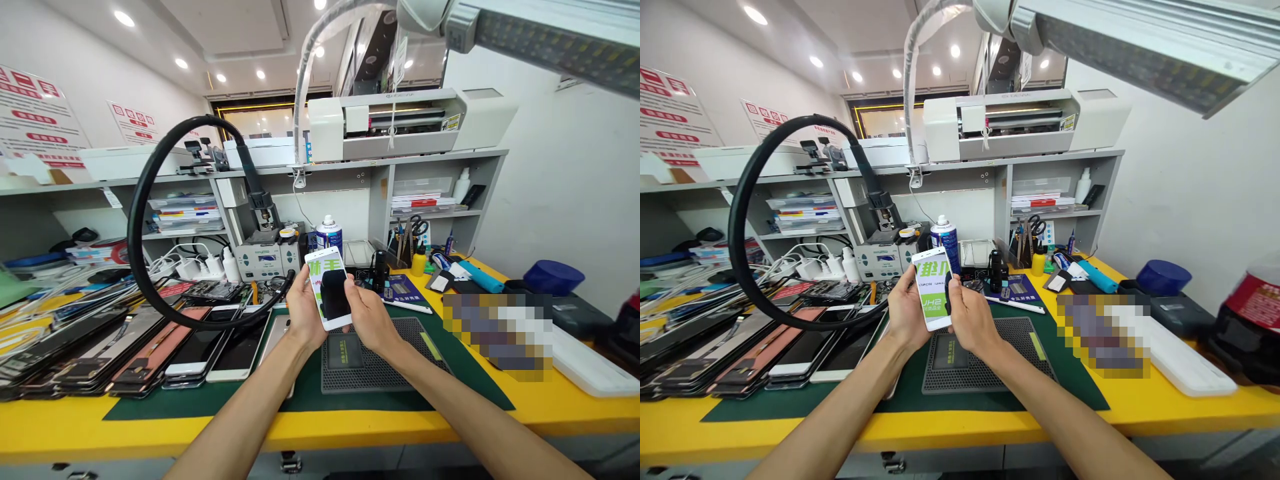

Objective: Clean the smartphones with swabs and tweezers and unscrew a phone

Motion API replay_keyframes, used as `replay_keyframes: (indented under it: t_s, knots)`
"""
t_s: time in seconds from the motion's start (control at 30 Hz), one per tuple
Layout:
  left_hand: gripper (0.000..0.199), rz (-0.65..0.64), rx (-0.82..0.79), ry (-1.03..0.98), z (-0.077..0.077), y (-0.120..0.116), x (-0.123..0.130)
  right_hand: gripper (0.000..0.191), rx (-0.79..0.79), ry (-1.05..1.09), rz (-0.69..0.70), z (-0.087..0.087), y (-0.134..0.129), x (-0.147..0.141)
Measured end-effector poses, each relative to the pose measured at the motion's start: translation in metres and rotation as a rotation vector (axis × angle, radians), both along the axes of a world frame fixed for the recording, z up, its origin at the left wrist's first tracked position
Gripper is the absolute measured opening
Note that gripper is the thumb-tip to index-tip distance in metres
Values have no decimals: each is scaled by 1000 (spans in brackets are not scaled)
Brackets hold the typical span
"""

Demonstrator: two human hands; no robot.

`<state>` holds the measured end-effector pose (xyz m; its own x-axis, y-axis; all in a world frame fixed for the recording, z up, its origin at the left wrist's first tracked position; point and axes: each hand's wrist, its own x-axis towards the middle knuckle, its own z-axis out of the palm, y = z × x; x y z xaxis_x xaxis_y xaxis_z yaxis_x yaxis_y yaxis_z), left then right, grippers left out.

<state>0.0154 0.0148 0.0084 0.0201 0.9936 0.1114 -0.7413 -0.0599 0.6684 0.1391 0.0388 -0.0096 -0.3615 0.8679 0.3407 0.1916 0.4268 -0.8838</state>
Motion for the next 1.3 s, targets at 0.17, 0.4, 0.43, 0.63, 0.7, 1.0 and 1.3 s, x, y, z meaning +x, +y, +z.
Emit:
replay_keyframes:
  t_s: [0.17, 0.4, 0.43, 0.63, 0.7, 1.0, 1.3]
  knots:
    - [50, 76, -8, 17, -6, 2, 1, 40, 9, -12, 11, -2, -2, -3]
    - [52, 175, -13, 48, -10, 3, 11, 38, 88, -60, -92, -3, -1, -6]
    - [51, 184, 2, 43, -9, 2, 13, 39, 95, -56, -100, -2, -1, -6]
    - [49, 186, 52, -10, -3, -1, 19, 47, 81, -59, -113, -3, 1, -6]
    - [52, 126, 37, -5, -2, -1, 18, 53, 36, -52, -89, -5, 3, -6]
    - [54, -29, -43, 30, -1, -2, 9, 64, -106, 56, 31, 0, 2, -2]
    - [54, 39, -16, 32, -4, -1, 13, 55, -101, 8, 13, 2, 4, -2]
